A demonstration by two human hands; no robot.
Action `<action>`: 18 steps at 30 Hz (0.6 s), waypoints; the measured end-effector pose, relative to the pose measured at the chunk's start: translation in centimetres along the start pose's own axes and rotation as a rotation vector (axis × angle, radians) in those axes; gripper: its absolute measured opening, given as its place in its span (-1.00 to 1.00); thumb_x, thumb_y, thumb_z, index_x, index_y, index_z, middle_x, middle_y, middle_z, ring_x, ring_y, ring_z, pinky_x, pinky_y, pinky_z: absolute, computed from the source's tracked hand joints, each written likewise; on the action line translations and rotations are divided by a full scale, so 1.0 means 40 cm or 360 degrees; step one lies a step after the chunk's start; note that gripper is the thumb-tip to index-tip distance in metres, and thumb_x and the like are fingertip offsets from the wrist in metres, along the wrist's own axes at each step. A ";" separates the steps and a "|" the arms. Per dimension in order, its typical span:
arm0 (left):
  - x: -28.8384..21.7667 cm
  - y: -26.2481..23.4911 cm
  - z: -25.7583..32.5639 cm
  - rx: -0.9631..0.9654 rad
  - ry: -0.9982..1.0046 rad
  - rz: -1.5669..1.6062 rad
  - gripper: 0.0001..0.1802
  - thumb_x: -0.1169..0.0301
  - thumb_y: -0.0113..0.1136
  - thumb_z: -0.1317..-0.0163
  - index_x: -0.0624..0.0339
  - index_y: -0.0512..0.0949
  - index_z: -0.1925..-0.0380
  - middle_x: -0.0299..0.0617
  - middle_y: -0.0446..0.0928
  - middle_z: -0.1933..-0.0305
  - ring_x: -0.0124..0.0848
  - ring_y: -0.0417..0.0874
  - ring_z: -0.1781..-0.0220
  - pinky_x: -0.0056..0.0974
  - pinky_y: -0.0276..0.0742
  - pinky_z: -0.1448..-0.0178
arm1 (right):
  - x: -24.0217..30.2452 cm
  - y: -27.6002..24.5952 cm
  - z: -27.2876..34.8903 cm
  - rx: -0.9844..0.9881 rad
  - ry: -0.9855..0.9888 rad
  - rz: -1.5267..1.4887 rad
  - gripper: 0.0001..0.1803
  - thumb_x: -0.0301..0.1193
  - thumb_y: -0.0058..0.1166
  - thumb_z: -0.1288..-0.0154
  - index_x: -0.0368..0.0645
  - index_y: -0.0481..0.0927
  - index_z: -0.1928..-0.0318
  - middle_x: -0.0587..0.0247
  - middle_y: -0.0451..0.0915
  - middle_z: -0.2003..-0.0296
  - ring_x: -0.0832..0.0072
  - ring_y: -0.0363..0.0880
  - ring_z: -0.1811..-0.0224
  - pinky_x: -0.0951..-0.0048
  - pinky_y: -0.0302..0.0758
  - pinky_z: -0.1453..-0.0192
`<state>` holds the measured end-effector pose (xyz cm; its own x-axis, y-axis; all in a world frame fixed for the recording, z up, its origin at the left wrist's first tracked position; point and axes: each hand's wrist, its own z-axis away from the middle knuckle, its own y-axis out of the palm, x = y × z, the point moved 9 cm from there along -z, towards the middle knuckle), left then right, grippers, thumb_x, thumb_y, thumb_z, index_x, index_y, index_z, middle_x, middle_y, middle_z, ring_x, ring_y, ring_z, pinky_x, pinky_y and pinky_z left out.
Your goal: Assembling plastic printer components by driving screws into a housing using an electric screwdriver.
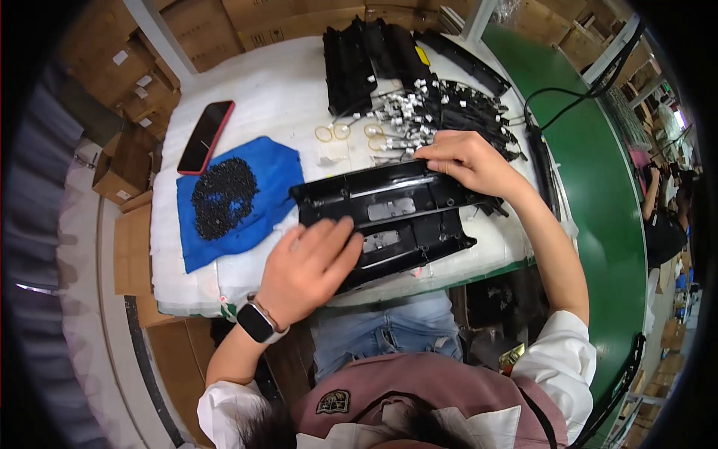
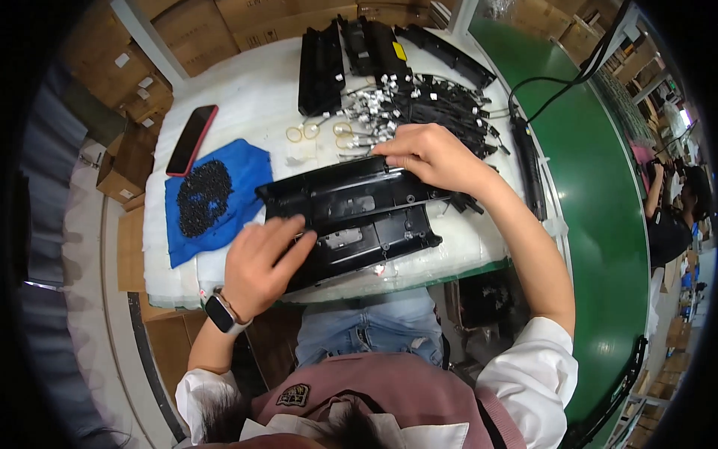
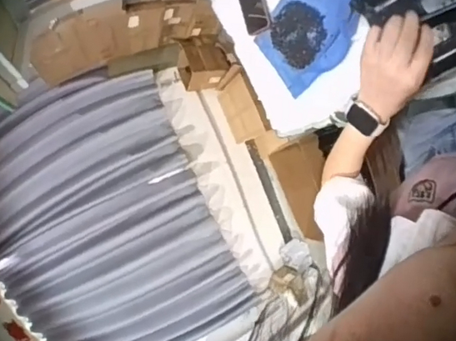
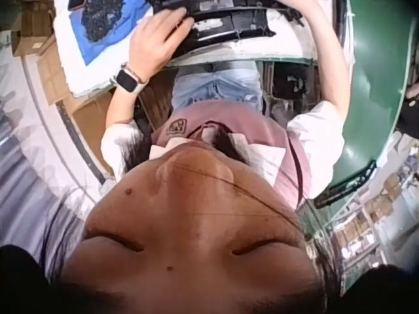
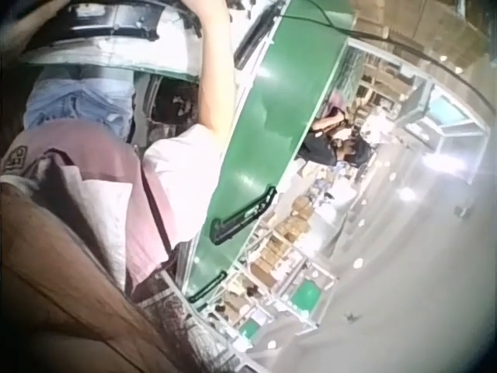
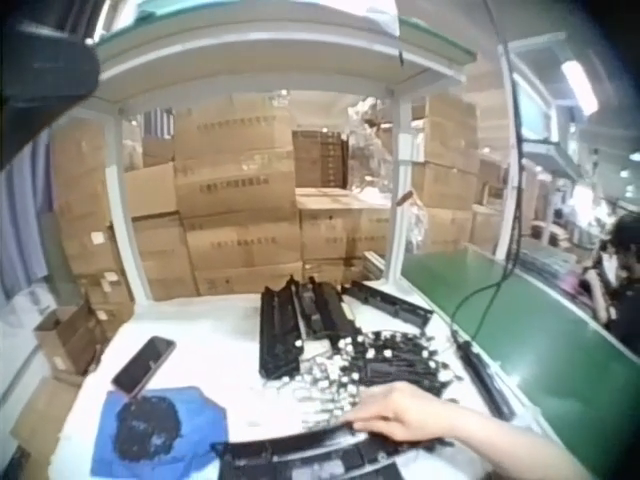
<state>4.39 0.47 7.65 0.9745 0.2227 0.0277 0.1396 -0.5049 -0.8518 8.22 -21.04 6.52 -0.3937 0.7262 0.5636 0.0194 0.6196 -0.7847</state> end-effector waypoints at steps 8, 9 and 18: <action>0.097 0.079 0.000 0.0099 -0.0295 0.0687 -0.70 0.37 0.37 0.05 0.24 0.58 0.29 -0.16 0.50 0.28 -0.18 0.55 0.28 -0.22 0.48 0.24 | 0.058 0.048 -0.008 -0.0078 -0.0256 0.0294 -0.72 -0.61 0.20 -0.01 -0.26 0.65 0.18 0.17 0.56 0.42 0.21 0.48 0.27 0.27 0.49 0.17; 0.100 0.080 0.007 0.0092 -0.0352 0.0719 -0.72 0.37 0.38 0.06 0.25 0.59 0.34 -0.16 0.50 0.31 -0.19 0.54 0.31 -0.22 0.48 0.27 | 0.064 0.052 -0.007 -0.0075 -0.0269 0.0274 -0.72 -0.61 0.20 -0.01 -0.26 0.65 0.18 0.17 0.56 0.42 0.21 0.48 0.27 0.27 0.49 0.17; 0.301 -0.063 0.084 -0.0327 -0.1009 -0.0284 -0.88 0.44 0.26 -0.09 0.24 0.61 0.38 -0.06 0.55 0.36 -0.11 0.59 0.28 -0.12 0.50 0.23 | 0.016 -0.147 0.126 -0.0668 0.0244 0.0516 -0.72 -0.43 0.17 -0.18 -0.16 0.62 0.07 0.16 0.60 0.26 0.28 0.58 0.24 0.37 0.51 0.14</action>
<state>15.18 7.21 8.36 0.6511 0.7304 -0.2063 0.3802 -0.5491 -0.7443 3.22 -25.72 10.21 -0.1688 0.9152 0.3661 0.4944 0.3999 -0.7718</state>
